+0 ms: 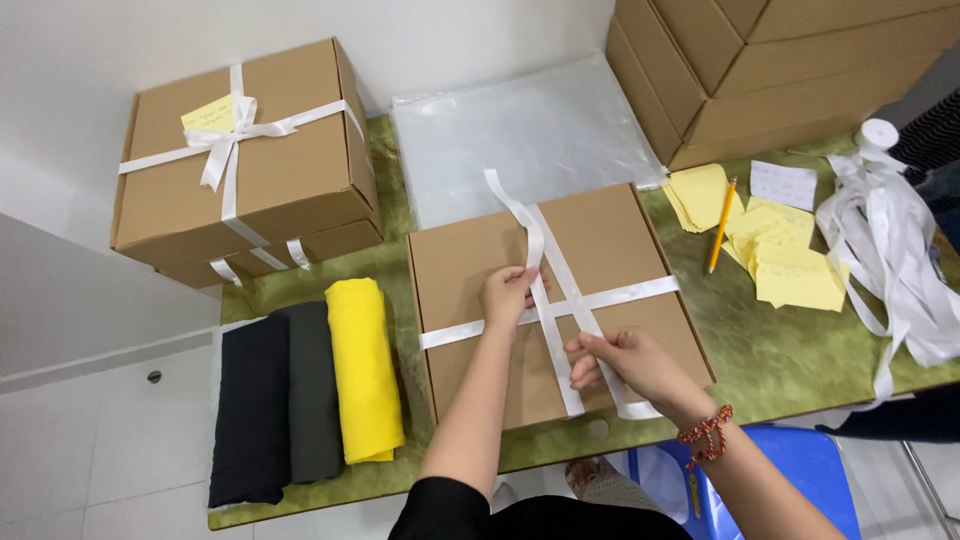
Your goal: Packing an item into a cardboard box and securing it with a decorative white ribbon
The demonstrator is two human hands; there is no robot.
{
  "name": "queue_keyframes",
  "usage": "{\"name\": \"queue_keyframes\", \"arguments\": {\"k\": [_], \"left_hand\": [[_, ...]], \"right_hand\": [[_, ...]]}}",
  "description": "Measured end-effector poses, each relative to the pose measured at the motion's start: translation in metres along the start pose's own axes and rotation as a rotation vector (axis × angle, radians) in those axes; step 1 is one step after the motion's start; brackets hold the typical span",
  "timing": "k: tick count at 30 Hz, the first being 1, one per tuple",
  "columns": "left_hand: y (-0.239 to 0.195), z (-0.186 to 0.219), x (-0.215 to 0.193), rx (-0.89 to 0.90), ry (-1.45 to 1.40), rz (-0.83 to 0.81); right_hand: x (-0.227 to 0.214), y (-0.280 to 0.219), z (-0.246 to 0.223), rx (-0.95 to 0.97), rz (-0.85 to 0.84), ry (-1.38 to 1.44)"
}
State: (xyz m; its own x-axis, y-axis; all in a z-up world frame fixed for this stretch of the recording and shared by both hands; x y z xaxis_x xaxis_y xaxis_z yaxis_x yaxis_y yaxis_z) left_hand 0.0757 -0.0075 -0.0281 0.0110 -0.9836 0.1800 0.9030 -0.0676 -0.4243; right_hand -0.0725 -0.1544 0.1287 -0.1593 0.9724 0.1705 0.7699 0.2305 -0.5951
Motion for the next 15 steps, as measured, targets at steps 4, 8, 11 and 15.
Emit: {"name": "queue_keyframes", "arguments": {"k": [4,8,11,15], "left_hand": [[0.000,0.010,-0.010,-0.012,0.029,0.026],[0.017,0.008,-0.024,0.052,0.258,0.065],[0.024,0.014,-0.032,0.097,0.532,0.068],[-0.015,0.051,-0.037,0.122,0.593,0.069]], "right_hand": [[0.012,-0.042,0.015,0.073,-0.081,-0.018],[0.017,-0.072,0.007,0.023,-0.098,-0.282],[0.015,-0.087,-0.026,-0.055,-0.070,-0.425],[-0.006,-0.078,-0.072,-0.167,0.066,-0.499]]}}
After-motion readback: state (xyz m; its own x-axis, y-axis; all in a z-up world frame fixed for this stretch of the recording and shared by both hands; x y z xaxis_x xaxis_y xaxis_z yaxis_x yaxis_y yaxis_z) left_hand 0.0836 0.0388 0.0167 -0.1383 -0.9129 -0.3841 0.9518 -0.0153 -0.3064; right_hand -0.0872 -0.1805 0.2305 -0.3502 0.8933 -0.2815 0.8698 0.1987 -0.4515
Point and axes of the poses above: each hand's wrist, its own y-axis towards the middle knuckle, its own x-axis out of the palm, z = x × y, the point moved 6 cm from there along y, towards the middle knuckle, and after that the axes turned 8 degrees about -z, right-handed, at the moved point
